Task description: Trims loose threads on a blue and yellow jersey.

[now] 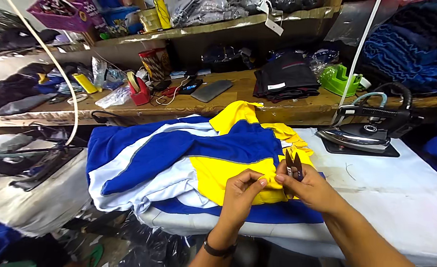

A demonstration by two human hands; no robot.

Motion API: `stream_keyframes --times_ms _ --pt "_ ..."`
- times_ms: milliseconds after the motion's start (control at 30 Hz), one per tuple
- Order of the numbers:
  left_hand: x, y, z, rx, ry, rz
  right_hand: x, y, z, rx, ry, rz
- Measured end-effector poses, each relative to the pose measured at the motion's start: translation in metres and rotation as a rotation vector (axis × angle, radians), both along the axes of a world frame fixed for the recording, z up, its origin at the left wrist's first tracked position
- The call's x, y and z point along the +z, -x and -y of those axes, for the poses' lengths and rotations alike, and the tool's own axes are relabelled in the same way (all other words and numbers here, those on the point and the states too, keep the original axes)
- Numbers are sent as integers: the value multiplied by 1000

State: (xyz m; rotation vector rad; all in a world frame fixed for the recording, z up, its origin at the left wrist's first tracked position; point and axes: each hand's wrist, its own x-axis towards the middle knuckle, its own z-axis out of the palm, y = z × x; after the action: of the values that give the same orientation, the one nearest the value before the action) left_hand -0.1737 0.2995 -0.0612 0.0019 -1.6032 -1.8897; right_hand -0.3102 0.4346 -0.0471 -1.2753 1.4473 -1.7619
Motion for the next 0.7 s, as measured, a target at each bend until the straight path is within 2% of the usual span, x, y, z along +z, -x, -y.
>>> stream_keyframes --times_ms 100,167,233,333,467,567,700 --pt "-3 0 -3 -77 -172 26 -11 2 1 162 33 245" --pt "-4 2 -4 -123 -274 69 -12 6 0 149 6 210" --pt "-5 5 -3 -135 -263 121 -7 13 -6 7 -74 -110" --pt "0 9 -1 -98 -110 170 18 23 -28 -224 -233 -801" --pt "10 12 -3 -59 11 206 65 25 -50 -358 -244 -1381" --pt "14 15 -7 -36 97 239 89 23 -54 -311 -287 -1592" --pt "14 18 -11 1 174 268 102 16 -50 -258 -349 -1678"
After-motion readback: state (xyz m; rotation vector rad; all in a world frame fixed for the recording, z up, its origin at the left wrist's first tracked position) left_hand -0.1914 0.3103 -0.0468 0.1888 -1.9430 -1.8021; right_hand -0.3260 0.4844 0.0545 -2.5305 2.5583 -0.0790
